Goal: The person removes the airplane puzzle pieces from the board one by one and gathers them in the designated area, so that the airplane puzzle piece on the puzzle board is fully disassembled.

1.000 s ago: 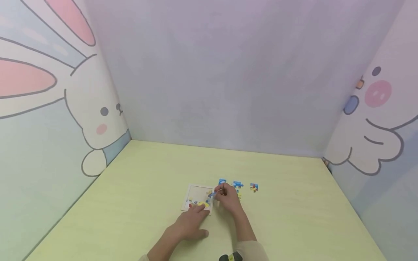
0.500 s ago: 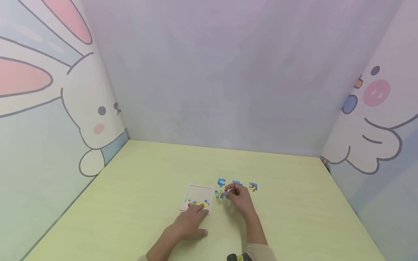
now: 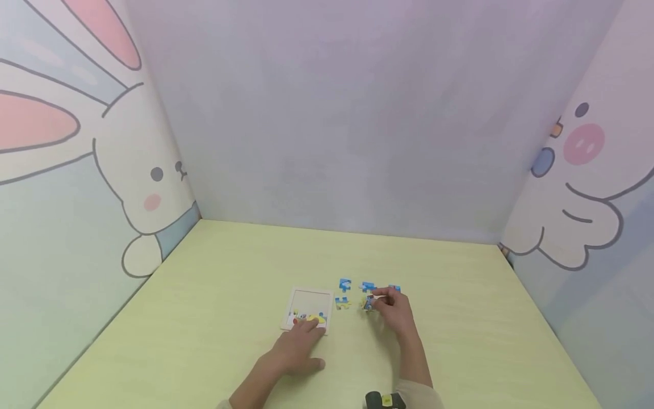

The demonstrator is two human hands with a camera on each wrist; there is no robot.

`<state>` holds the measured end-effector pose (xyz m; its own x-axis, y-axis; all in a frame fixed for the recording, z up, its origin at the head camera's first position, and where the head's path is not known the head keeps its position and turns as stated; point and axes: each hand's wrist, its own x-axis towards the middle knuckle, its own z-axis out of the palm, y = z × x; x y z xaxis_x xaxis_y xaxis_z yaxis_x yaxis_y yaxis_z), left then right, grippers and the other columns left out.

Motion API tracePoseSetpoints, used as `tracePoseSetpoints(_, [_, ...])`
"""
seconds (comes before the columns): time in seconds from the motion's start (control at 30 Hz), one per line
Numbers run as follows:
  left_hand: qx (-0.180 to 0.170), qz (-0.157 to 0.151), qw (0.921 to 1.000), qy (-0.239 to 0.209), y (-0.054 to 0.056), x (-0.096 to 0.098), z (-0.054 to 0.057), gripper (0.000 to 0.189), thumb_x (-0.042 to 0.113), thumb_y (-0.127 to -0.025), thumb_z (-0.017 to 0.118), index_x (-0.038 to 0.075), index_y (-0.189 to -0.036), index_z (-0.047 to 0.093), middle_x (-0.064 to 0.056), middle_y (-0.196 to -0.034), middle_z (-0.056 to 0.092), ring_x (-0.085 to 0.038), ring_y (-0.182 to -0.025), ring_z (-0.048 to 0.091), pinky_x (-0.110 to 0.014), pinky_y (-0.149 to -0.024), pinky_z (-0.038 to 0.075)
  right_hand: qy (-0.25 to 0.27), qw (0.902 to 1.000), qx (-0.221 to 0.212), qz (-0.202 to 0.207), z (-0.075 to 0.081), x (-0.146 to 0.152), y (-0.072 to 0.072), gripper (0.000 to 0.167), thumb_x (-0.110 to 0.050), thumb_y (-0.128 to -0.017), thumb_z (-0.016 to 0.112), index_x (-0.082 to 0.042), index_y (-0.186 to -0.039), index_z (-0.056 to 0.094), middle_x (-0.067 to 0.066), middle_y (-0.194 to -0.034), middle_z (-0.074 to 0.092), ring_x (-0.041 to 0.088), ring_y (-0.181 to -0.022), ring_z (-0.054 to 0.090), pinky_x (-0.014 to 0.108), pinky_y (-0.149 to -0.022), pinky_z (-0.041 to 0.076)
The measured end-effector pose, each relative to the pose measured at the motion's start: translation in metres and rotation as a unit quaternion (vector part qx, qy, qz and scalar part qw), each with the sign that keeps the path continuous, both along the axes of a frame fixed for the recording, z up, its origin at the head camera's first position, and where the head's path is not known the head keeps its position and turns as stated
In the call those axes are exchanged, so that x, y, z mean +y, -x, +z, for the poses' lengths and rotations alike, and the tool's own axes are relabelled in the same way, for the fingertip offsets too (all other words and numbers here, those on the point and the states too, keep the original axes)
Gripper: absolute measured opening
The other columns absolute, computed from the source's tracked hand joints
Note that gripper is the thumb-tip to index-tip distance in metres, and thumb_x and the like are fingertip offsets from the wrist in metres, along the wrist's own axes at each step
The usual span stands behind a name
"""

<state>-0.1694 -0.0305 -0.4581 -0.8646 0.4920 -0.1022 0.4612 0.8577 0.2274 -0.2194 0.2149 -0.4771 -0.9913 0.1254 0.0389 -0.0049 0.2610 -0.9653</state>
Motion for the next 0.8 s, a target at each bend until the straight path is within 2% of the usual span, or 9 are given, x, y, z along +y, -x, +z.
tracePoseSetpoints(0.23, [0.010, 0.004, 0.9999, -0.005, 0.000, 0.002, -0.001, 0.060, 0.040, -0.077, 0.071, 0.011, -0.127, 0.055, -0.009, -0.136, 0.045, -0.031, -0.125, 0.039, -0.052, -0.089, 0.041, 0.003, 0.9996, -0.010, -0.028, -0.003, 0.017, -0.003, 0.023, 0.002, -0.087, 0.058, 0.009, -0.108, 0.059, 0.013, -0.099, 0.064, 0.012, -0.076, 0.052, 0.026, -0.062, 0.046])
tracePoseSetpoints(0.47, [0.009, 0.004, 0.9999, -0.008, 0.003, 0.004, -0.001, 0.059, 0.040, -0.077, 0.071, 0.012, -0.127, 0.055, -0.007, -0.136, 0.045, -0.030, -0.125, 0.039, -0.057, -0.086, 0.040, 0.000, 0.9982, -0.028, -0.052, -0.006, 0.034, -0.006, 0.024, -0.003, -0.089, 0.059, 0.008, -0.110, 0.059, 0.008, -0.090, 0.060, 0.014, -0.075, 0.052, 0.026, -0.064, 0.046])
tracePoseSetpoints(0.8, [0.016, 0.000, 0.9999, -0.002, 0.006, 0.006, -0.003, 0.060, 0.042, -0.077, 0.070, 0.015, -0.128, 0.054, -0.005, -0.137, 0.045, -0.030, -0.126, 0.038, -0.057, -0.086, 0.040, 0.001, 0.9941, -0.060, -0.091, -0.010, 0.054, -0.010, 0.028, -0.008, -0.090, 0.059, 0.006, -0.114, 0.057, 0.003, -0.082, 0.057, 0.016, -0.067, 0.050, 0.026, -0.055, 0.042])
